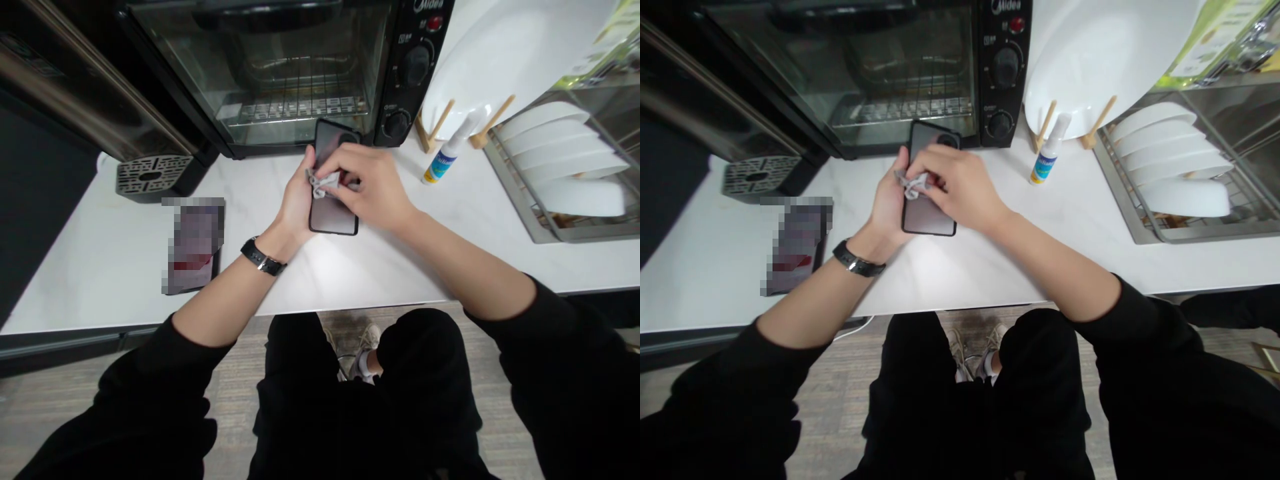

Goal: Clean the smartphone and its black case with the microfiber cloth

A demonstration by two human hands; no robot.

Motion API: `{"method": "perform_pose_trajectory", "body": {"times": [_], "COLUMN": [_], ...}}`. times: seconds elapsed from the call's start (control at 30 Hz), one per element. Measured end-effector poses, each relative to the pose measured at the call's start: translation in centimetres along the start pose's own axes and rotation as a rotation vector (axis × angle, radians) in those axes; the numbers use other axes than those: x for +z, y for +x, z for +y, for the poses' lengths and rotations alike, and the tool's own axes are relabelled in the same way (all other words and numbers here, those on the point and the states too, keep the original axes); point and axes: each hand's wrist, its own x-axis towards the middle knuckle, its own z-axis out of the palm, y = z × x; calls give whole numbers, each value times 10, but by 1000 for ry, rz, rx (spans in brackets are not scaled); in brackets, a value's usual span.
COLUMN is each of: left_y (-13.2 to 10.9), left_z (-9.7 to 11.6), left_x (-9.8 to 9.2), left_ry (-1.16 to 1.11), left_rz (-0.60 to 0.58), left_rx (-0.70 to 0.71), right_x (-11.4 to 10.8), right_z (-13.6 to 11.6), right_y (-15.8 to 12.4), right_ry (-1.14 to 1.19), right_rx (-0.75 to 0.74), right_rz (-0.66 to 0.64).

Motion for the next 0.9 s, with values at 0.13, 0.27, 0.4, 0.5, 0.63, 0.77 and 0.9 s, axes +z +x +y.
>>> {"method": "perform_pose_trajectory", "body": {"times": [0.13, 0.27, 0.4, 0.5, 0.63, 0.77, 0.9], "left_y": [5, 9, 11, 8, -1, -8, -5], "left_z": [11, 18, 17, 10, 4, 6, 3], "left_x": [-9, -21, -20, -12, -3, -5, -11], "left_ry": [13, -6, -48, 4, 142, 234, 247], "left_rz": [-90, -85, -103, -146, -172, -256, -312], "left_rx": [180, 301, 330, 275, 61, -45, -104], "right_x": [6, 3, 1, -2, -10, -16, -15], "right_z": [-8, -5, -3, -2, 5, 12, 14], "right_y": [-3, -3, -2, -2, 1, 3, 3], "right_ry": [87, -15, -140, -228, -299, -305, -267], "right_rx": [-124, -57, 46, 118, 203, 224, 188], "right_rz": [-177, -172, -86, -37, 140, 275, 238]}}
